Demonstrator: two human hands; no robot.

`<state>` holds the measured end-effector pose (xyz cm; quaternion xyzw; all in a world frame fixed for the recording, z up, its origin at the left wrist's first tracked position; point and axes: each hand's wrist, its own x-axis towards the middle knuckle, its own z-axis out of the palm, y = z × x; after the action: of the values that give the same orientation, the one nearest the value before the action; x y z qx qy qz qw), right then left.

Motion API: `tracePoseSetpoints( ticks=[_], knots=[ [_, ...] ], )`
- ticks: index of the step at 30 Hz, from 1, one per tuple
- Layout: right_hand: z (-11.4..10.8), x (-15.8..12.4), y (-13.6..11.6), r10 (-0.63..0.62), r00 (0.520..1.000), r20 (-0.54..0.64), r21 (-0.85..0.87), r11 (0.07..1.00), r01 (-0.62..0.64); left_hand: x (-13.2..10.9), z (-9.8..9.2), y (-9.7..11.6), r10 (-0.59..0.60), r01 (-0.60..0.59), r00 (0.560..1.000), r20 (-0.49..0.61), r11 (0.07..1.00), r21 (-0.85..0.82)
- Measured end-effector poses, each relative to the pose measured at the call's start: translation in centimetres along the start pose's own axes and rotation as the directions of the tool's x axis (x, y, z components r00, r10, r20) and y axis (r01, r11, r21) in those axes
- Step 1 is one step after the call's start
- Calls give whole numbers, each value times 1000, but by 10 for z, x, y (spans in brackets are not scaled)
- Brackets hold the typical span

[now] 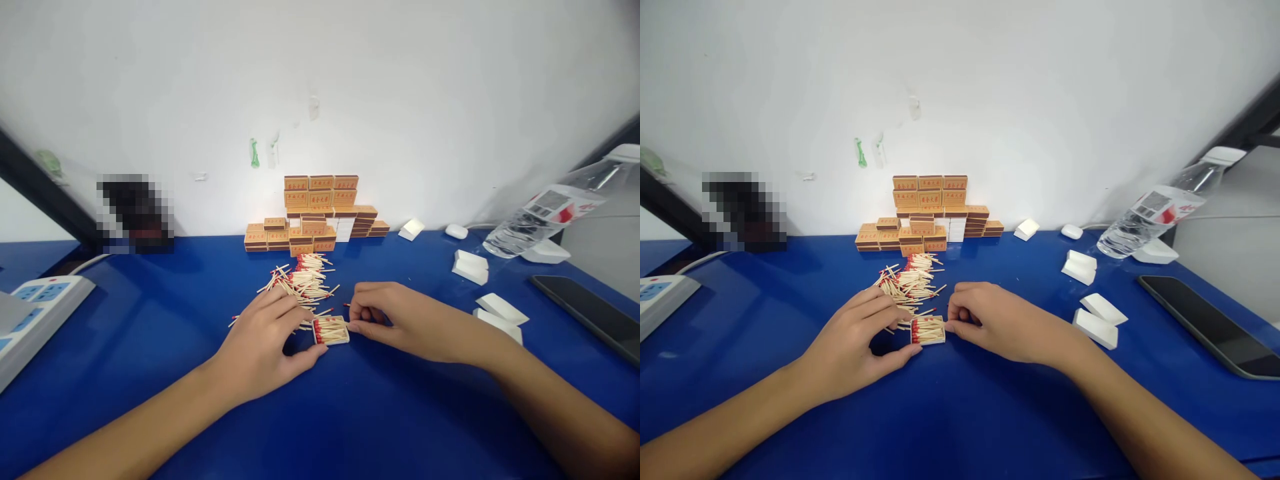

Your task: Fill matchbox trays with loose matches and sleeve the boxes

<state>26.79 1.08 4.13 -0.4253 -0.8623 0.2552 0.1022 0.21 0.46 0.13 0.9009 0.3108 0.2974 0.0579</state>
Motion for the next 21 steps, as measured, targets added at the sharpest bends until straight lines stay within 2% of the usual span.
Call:
tracePoseSetpoints(
  ticks=[3,7,10,12,16,19,21],
  knots=[
    [-3,-1,5,17,999,-49,-29,999,-18,-1,0,0,0,0,1000,7,1000,-5],
    [1,4,17,41,982,-184,-149,987,-69,-1,-1,1,12,-12,1000,17,1000,-19],
    [6,9,22,25,979,-205,-190,980,-64,-2,0,0,21,-20,1000,12,999,-27],
    [7,9,18,3,977,-213,-138,990,-33,-3,1,1,-14,14,1000,16,999,-36],
    [6,2,-4,-77,987,-142,42,996,84,-3,3,4,-104,107,994,36,989,-99],
    [8,0,-15,-105,993,-62,66,992,109,-2,2,4,-78,79,997,15,994,-78],
    [11,1,-15,-102,993,-51,56,993,105,-1,1,3,-54,54,999,-2,997,-50]
  ],
)
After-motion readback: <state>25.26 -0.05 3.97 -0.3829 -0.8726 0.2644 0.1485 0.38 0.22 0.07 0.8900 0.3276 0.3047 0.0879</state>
